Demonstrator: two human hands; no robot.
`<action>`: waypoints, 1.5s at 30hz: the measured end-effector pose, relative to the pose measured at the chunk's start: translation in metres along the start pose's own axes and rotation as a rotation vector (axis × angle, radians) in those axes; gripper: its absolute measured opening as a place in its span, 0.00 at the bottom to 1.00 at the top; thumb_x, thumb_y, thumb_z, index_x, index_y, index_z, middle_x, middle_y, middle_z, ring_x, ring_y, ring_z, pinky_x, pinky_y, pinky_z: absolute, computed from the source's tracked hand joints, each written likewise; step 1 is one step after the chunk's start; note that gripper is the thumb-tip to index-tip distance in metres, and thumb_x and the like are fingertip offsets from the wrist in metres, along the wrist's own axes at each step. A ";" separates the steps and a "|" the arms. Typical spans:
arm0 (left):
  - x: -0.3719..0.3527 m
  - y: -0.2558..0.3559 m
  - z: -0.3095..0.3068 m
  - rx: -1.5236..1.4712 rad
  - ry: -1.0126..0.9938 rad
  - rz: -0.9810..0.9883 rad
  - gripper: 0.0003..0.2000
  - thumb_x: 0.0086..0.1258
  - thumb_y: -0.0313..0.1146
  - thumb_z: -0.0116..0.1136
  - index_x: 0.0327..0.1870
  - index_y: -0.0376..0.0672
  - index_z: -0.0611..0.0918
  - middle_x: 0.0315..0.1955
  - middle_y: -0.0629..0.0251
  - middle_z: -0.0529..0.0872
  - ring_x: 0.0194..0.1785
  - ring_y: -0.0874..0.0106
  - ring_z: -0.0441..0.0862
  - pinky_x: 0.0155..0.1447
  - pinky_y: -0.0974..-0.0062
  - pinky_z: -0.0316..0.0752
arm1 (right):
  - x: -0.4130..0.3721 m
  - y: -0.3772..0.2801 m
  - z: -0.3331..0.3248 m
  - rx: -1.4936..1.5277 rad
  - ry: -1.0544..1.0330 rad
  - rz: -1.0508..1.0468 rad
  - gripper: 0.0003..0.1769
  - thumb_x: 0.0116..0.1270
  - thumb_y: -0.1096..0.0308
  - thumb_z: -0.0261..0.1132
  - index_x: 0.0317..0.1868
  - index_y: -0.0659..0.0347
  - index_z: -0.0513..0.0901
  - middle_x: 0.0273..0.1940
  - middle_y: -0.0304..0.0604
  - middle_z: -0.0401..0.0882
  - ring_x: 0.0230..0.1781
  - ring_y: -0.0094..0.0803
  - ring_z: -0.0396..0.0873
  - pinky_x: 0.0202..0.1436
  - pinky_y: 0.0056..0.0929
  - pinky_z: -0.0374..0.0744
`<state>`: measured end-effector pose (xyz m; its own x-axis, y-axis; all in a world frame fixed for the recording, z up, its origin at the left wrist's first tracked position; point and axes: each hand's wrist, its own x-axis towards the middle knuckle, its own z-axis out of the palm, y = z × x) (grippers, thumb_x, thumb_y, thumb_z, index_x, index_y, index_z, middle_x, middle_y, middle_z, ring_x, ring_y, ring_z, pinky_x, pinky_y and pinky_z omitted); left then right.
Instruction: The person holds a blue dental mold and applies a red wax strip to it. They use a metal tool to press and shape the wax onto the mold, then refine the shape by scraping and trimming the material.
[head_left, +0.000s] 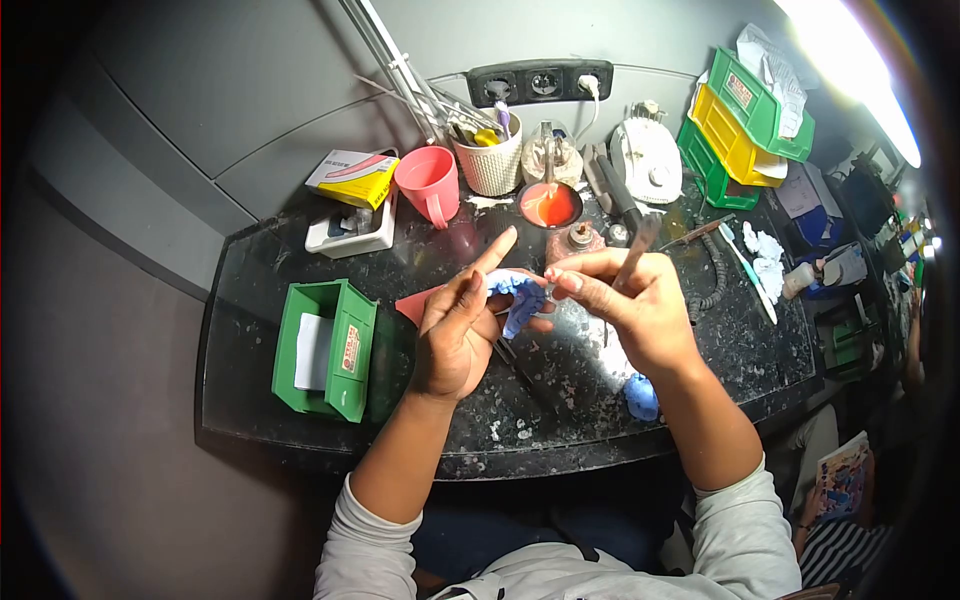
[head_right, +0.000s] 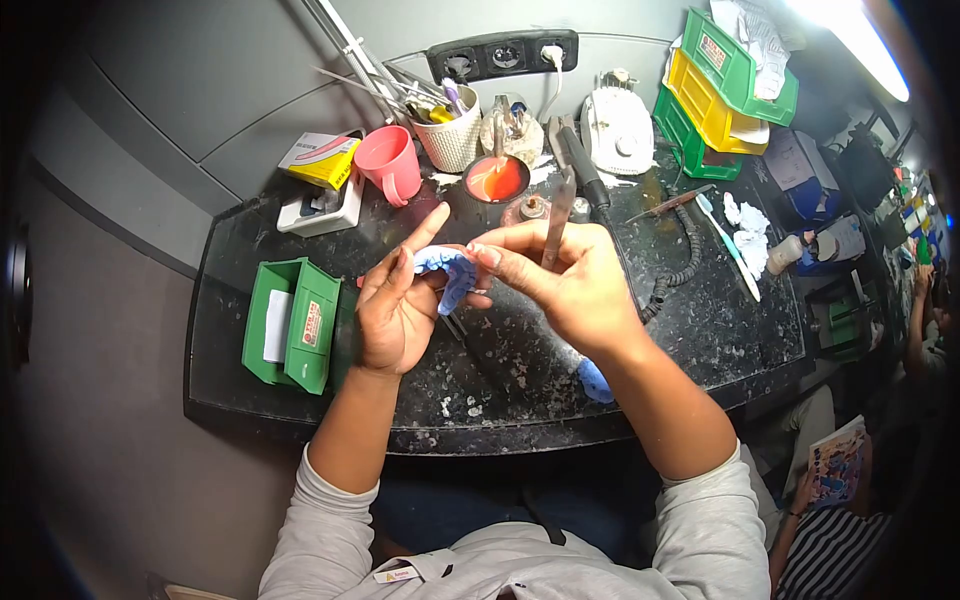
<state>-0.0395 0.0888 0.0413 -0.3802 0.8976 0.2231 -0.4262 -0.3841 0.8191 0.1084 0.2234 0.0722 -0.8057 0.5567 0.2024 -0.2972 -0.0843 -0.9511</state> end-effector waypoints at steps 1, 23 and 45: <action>0.000 0.000 0.000 -0.011 -0.019 0.007 0.33 0.85 0.45 0.43 0.78 0.27 0.56 0.56 0.48 0.83 0.58 0.61 0.84 0.57 0.55 0.85 | -0.002 0.003 0.002 -0.185 0.028 -0.130 0.10 0.68 0.70 0.73 0.45 0.68 0.90 0.36 0.43 0.89 0.35 0.24 0.83 0.40 0.24 0.79; -0.004 -0.007 -0.007 0.063 -0.091 0.061 0.29 0.85 0.40 0.44 0.76 0.25 0.61 0.65 0.45 0.78 0.65 0.59 0.80 0.69 0.56 0.77 | -0.003 0.008 0.007 -0.816 0.000 -0.647 0.14 0.59 0.79 0.74 0.47 0.65 0.86 0.37 0.47 0.83 0.35 0.40 0.85 0.38 0.33 0.82; -0.007 -0.003 -0.001 0.380 0.010 0.054 0.26 0.84 0.41 0.51 0.76 0.34 0.69 0.49 0.72 0.84 0.37 0.90 0.69 0.45 0.90 0.65 | -0.003 0.007 0.004 -0.924 -0.057 -0.641 0.15 0.55 0.77 0.78 0.43 0.62 0.85 0.32 0.45 0.78 0.30 0.44 0.81 0.32 0.38 0.79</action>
<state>-0.0360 0.0832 0.0372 -0.4025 0.8754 0.2676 -0.0711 -0.3214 0.9443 0.1067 0.2182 0.0656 -0.6697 0.2371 0.7038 -0.1901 0.8613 -0.4711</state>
